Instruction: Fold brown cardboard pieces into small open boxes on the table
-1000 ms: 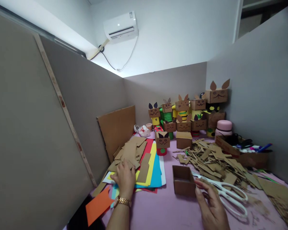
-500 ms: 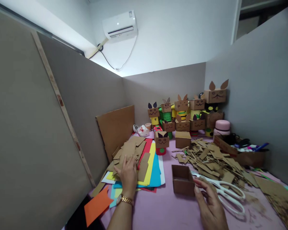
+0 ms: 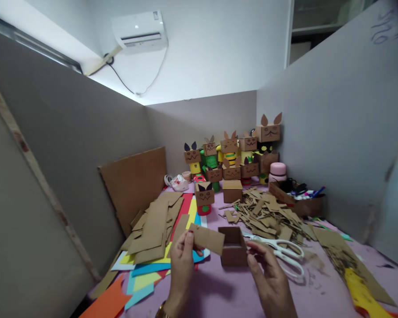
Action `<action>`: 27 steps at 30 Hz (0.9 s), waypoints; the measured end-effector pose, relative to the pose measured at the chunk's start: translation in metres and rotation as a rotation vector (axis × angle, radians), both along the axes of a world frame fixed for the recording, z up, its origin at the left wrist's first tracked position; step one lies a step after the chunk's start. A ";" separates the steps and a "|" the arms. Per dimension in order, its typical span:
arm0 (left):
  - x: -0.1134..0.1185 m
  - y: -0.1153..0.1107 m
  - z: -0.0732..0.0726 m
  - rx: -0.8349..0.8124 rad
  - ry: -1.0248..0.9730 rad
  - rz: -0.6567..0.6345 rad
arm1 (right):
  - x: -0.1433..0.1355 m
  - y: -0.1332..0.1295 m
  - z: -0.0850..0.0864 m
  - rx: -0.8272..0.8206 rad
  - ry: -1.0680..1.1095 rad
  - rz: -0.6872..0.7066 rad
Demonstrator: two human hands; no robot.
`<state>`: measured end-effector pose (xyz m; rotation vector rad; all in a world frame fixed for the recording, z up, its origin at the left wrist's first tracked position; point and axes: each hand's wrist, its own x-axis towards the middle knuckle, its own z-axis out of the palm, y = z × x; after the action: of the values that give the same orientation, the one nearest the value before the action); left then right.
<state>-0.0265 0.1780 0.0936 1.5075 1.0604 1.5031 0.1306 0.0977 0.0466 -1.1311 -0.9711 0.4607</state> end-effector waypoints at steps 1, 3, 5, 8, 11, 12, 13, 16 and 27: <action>0.005 -0.006 0.000 -0.017 -0.004 -0.052 | -0.003 -0.002 0.004 0.007 0.049 0.036; 0.013 -0.016 -0.001 -0.041 -0.003 -0.142 | -0.009 -0.004 0.011 -0.007 0.107 0.150; 0.019 -0.024 -0.003 -0.065 -0.005 -0.232 | -0.011 -0.006 0.015 -0.059 0.120 0.264; 0.024 -0.032 -0.008 -0.095 -0.010 -0.328 | -0.009 -0.007 0.015 -0.115 0.108 0.332; 0.024 -0.034 -0.010 -0.095 -0.004 -0.304 | -0.007 -0.008 0.011 -0.162 0.100 0.383; 0.023 -0.032 -0.010 -0.095 -0.007 -0.274 | -0.008 -0.009 0.009 -0.188 0.092 0.412; 0.021 -0.030 -0.009 -0.095 -0.016 -0.232 | -0.009 -0.009 0.007 -0.212 0.080 0.438; 0.004 -0.013 -0.003 -0.086 -0.079 -0.025 | -0.015 -0.011 0.000 -0.247 0.016 0.461; -0.049 0.053 -0.031 -0.161 0.027 0.288 | -0.021 -0.009 -0.006 -0.271 -0.181 0.368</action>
<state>-0.0757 0.2313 0.0626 1.3081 1.4276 1.5493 0.1101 0.0882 0.0401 -1.2554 -1.3131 0.8161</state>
